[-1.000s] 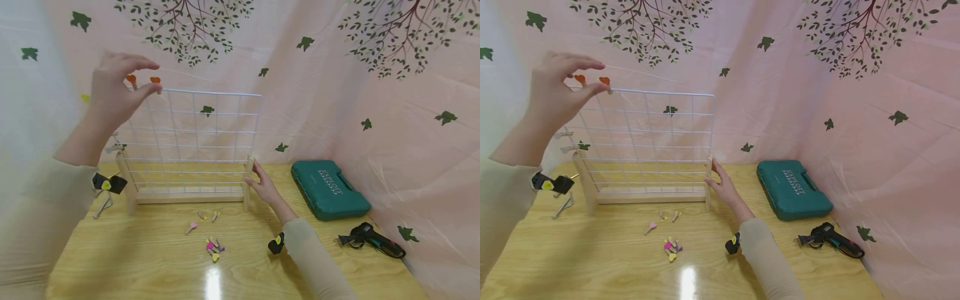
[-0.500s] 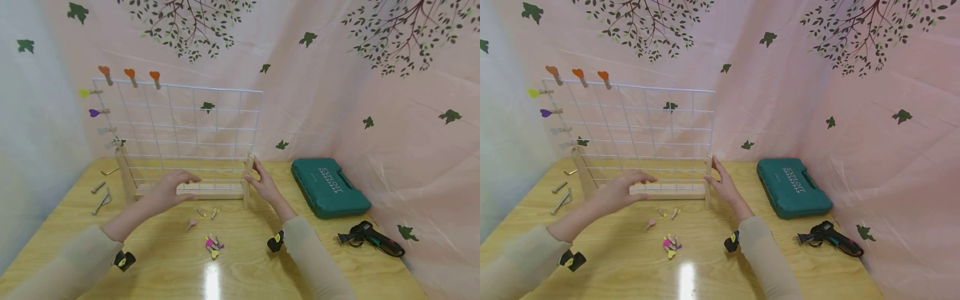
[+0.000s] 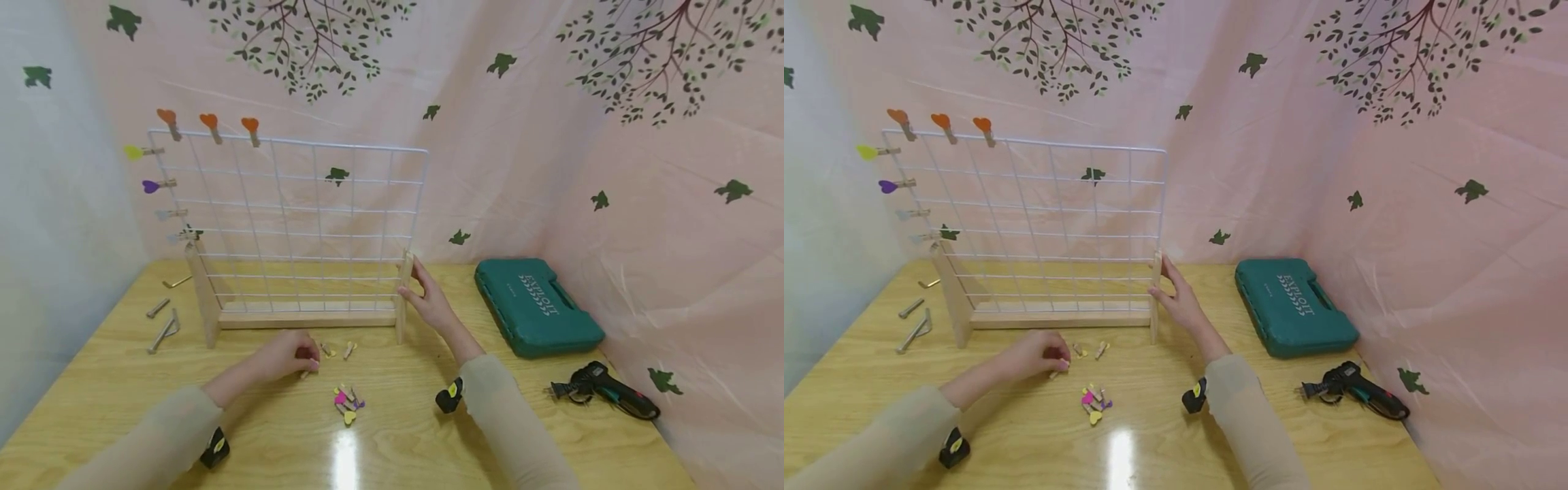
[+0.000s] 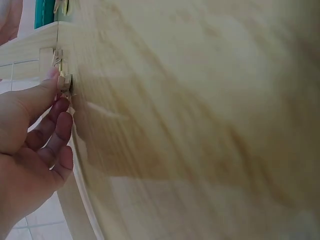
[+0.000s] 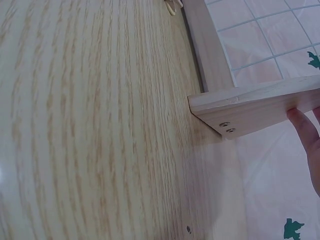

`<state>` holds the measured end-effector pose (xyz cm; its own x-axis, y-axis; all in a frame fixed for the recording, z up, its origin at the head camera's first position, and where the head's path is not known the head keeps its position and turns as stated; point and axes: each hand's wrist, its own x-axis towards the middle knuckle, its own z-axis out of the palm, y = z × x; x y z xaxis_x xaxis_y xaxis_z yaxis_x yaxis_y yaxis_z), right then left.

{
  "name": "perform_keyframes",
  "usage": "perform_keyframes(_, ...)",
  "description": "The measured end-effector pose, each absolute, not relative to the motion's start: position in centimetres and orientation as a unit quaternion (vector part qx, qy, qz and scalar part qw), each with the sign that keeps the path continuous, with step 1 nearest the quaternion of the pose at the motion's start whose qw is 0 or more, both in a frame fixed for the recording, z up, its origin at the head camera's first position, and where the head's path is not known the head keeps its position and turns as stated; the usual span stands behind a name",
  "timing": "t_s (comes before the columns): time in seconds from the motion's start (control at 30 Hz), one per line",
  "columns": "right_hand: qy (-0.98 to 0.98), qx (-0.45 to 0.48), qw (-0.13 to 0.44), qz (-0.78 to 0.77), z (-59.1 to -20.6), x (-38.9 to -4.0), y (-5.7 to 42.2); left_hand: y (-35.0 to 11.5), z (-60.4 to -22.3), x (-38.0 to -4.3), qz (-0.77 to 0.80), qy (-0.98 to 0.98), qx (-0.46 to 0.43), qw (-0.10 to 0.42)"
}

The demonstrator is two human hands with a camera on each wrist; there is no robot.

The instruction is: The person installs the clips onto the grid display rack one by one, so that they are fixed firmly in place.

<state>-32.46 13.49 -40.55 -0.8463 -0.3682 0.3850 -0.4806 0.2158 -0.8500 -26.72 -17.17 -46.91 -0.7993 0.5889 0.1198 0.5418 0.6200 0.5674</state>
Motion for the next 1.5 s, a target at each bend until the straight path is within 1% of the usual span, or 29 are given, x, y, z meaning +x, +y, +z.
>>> perform_keyframes(0.2, -0.78, 0.273, 0.051, 0.56, -40.6, -32.3, 13.6, -17.1, -46.5, -26.7, 0.33, 0.89, 0.311, 0.052)
perform_keyframes(0.27, -0.782, 0.273, 0.053, 0.558, -40.6, -32.3, 13.6, -17.1, -45.5, -26.6, 0.335, 0.89, 0.304, 0.047)
perform_keyframes(0.33, -0.787, 0.273, 0.057, 0.551, -40.6, -32.3, 13.6, -17.1, -43.9, -26.5, 0.331, 0.896, 0.296, 0.025)
perform_keyframes(0.43, -0.793, 0.272, 0.06, 0.542, -40.6, -32.3, 13.6, -17.1, -40.1, -26.4, 0.3, 0.912, 0.277, -0.026)
perform_keyframes(0.57, -0.797, 0.268, 0.063, 0.537, -40.5, -32.2, 13.6, -17.1, -33.8, -26.4, 0.294, 0.912, 0.269, -0.1)
perform_keyframes(0.8, -0.797, 0.265, 0.057, 0.539, -40.4, -32.0, 13.5, -17.1, -23.1, -25.8, 0.258, 0.885, 0.265, -0.283)
perform_keyframes(0.9, -0.797, 0.268, 0.06, 0.538, -40.4, -32.0, 13.5, -17.0, -19.4, -25.9, 0.276, 0.862, 0.249, -0.346)
perform_keyframes(0.97, -0.796, 0.271, 0.063, 0.538, -40.3, -32.0, 13.5, -16.9, -17.3, -26.2, 0.294, 0.85, 0.227, -0.372)
perform_keyframes(1.07, -0.793, 0.275, 0.067, 0.54, -40.3, -32.1, 13.5, -16.6, -15.0, -26.8, 0.315, 0.844, 0.193, -0.389)
perform_keyframes(1.2, -0.792, 0.277, 0.072, 0.54, -40.3, -32.1, 13.6, -16.4, -13.4, -28.1, 0.307, 0.854, 0.165, -0.386)
perform_keyframes(1.37, -0.794, 0.27, 0.064, 0.541, -40.2, -31.8, 13.5, -16.4, -13.0, -29.4, 0.303, 0.864, 0.153, -0.372)
perform_keyframes(1.5, -0.794, 0.266, 0.056, 0.543, -40.1, -31.7, 13.5, -16.4, -13.4, -30.0, 0.288, 0.867, 0.155, -0.376)
